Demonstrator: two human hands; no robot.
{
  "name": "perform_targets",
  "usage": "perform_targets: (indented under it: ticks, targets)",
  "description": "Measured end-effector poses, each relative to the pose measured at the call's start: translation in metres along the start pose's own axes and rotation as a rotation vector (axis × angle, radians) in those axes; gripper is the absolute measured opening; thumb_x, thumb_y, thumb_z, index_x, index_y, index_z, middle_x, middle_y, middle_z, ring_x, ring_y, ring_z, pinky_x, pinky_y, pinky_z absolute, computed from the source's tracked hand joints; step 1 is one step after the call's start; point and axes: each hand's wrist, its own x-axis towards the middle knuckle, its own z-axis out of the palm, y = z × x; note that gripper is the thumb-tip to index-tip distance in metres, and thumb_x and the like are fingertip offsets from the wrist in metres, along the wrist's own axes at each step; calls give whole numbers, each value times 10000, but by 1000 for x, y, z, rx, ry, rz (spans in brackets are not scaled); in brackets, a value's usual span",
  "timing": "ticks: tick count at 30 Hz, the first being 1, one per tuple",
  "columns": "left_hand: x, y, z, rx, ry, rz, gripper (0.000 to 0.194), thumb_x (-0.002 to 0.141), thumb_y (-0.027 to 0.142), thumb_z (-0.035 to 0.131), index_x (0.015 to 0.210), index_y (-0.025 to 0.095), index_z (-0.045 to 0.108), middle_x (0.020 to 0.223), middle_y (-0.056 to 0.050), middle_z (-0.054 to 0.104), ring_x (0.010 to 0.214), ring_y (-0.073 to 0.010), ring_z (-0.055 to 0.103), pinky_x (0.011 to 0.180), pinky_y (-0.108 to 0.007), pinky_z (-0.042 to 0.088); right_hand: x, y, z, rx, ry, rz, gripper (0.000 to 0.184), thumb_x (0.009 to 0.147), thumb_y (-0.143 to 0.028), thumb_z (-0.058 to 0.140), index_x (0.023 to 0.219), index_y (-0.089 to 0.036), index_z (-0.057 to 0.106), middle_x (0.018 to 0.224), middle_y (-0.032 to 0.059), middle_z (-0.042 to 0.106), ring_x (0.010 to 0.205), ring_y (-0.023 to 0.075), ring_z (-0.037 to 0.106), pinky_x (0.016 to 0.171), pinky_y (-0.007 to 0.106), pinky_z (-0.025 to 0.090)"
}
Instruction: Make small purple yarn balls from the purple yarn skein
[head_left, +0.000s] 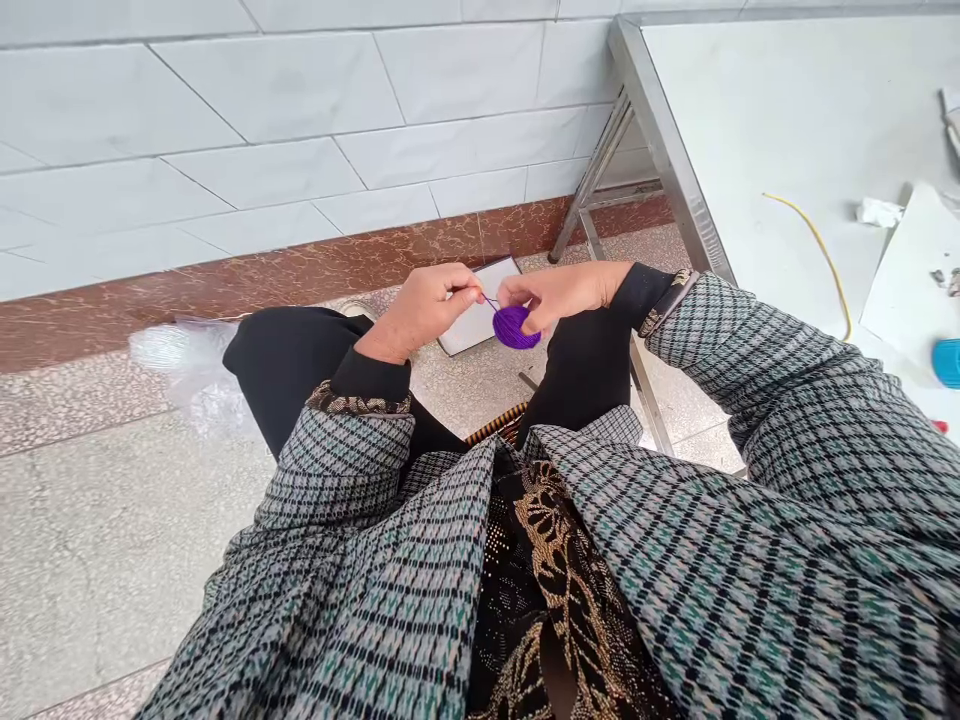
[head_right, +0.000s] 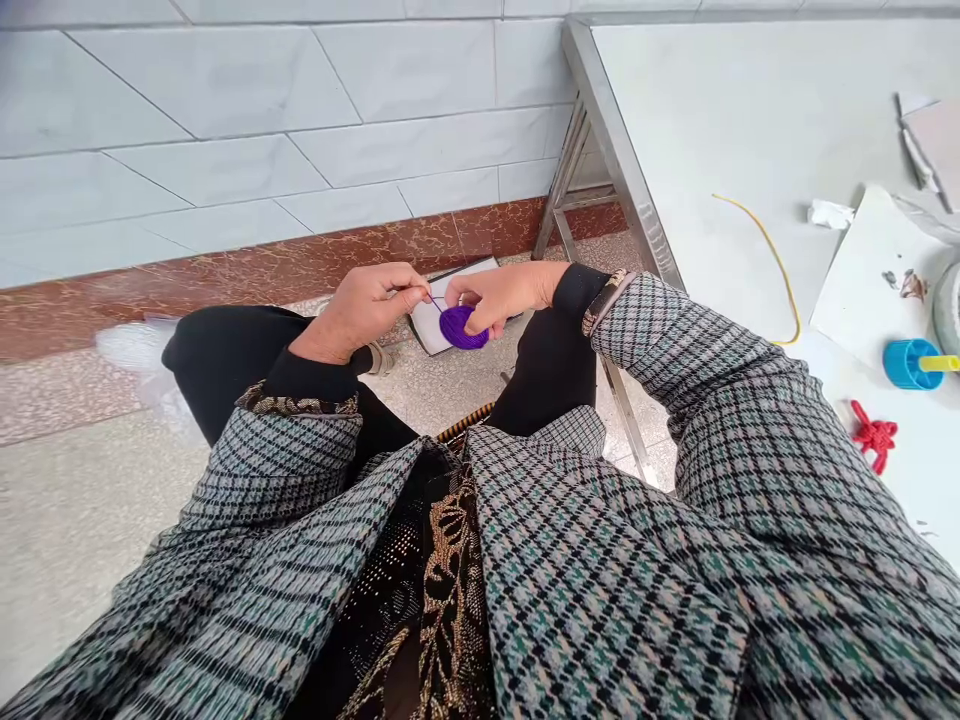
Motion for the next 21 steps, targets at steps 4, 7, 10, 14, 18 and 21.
perform_targets:
  ticks: [4,7,10,14,18,21]
  targets:
    - [-3,-12,9,16,-38,-110,245,927,323,570,858,164,743,847,-43,746,833,-197,651,818,-322,525,-10,-18,7,248,45,-217,425,777,-120,857,1038,-203,533,949,-13,665,793,119,698,671,198,611]
    - [-7,-4,21,-39,-166,-60,276,933,348,550,836,168,736,815,-42,742,805,-201,659,821,-332,531,-10,-20,9,397,377,-239,390,881,-192,826,1060,-224,481,948,-12,657,771,104,698,684,196,627]
    - [-10,12,25,-119,-283,61,308,953,378,538,796,186,721,814,-56,748,785,-196,667,836,-337,543,-5,-11,10,376,616,-124,393,922,-187,807,1043,-241,437,888,-22,634,722,106,685,637,196,613]
    - [-12,23,19,-129,-196,117,298,971,360,533,831,186,731,835,-65,747,773,-191,654,825,-340,540,-6,3,14,58,533,112,456,830,-44,831,996,-232,450,794,-41,623,606,109,629,530,203,535]
    - [-9,11,15,-45,-39,-14,255,955,308,541,838,179,726,843,-59,740,802,-198,645,805,-333,522,-18,-1,17,-42,119,60,401,780,-30,828,980,-203,527,837,-30,652,629,106,640,550,204,534]
    - [-7,3,19,0,-48,-100,228,935,290,547,827,178,714,810,-44,727,795,-200,629,783,-325,504,-24,-11,18,181,80,-155,379,810,-85,822,1010,-202,523,943,-8,671,756,116,677,647,212,595]
